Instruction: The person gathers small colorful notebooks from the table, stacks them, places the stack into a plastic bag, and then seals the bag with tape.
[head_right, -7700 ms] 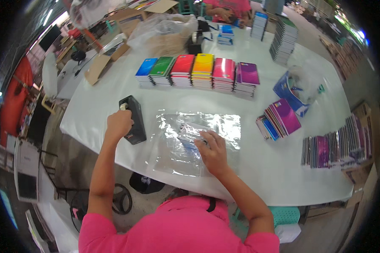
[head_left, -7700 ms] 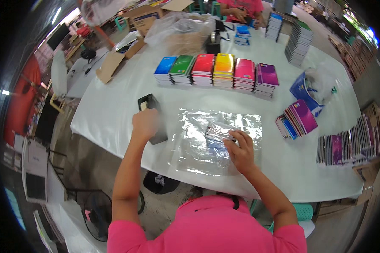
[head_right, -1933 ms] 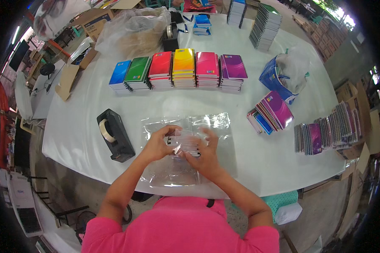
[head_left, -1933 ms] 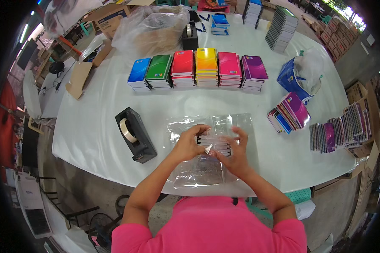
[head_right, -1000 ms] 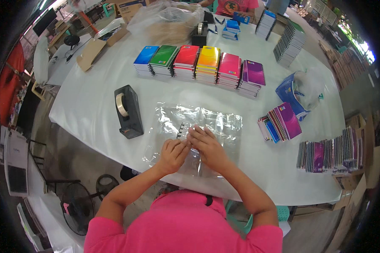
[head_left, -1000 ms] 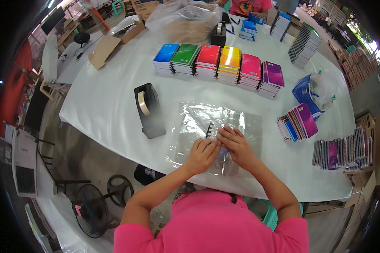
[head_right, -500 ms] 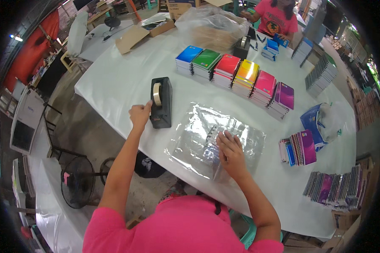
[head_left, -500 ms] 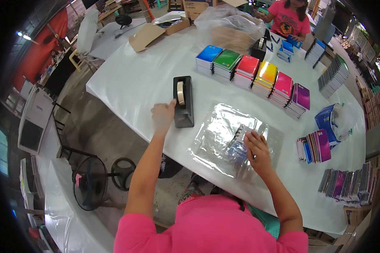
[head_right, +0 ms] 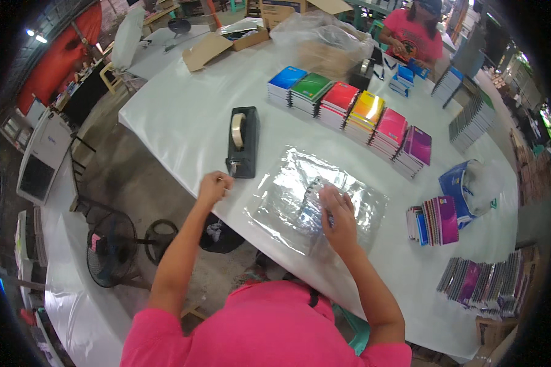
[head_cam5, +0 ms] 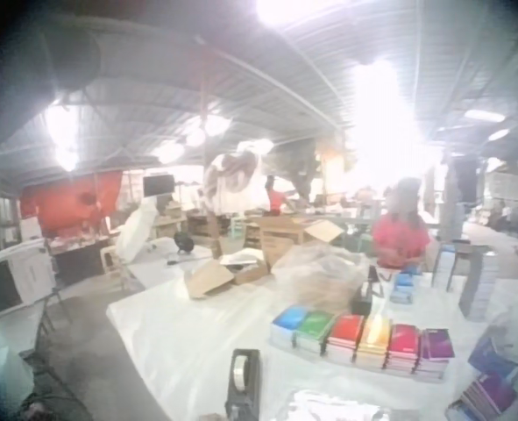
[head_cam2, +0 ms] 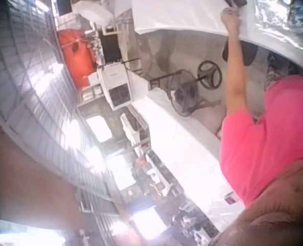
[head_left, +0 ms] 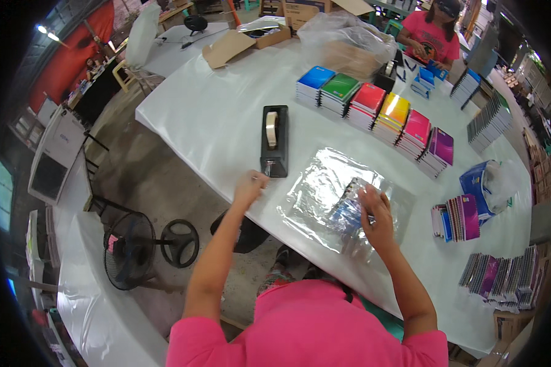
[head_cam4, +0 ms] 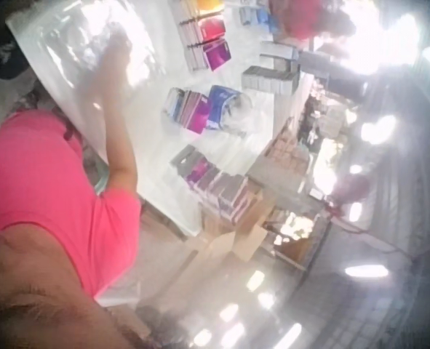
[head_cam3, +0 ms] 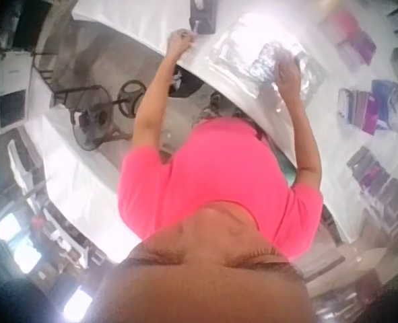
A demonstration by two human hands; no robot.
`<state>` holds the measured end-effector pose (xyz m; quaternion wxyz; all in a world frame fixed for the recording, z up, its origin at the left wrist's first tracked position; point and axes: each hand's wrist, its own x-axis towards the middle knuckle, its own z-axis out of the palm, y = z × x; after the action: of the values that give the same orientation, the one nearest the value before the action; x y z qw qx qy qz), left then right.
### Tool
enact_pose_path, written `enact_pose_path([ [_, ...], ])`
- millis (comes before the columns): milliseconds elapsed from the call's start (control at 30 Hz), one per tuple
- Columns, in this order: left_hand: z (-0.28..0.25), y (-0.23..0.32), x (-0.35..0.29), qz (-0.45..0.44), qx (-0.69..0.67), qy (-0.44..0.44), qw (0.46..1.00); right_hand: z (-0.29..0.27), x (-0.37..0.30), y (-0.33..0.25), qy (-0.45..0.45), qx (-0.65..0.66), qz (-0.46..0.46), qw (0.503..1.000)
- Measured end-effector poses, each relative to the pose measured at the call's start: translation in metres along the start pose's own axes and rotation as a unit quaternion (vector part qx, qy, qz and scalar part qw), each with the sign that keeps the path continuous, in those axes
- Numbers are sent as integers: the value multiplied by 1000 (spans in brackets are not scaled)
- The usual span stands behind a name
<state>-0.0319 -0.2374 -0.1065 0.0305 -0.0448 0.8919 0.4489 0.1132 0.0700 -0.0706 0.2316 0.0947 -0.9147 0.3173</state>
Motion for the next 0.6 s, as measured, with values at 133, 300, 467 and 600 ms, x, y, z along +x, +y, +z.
enact_pose_path([
  [133,-17,53,-7,130,368,5,921,3,0,8,1,-20,-17,1000],
  [300,69,109,-85,42,-173,-244,953,2,1,7,3,4,-10,1000],
  [467,127,103,-99,110,-64,-138,982,-10,4,1,-36,16,-10,999],
  [600,113,62,-70,156,26,-108,981,-11,5,5,-15,11,10,1000],
])
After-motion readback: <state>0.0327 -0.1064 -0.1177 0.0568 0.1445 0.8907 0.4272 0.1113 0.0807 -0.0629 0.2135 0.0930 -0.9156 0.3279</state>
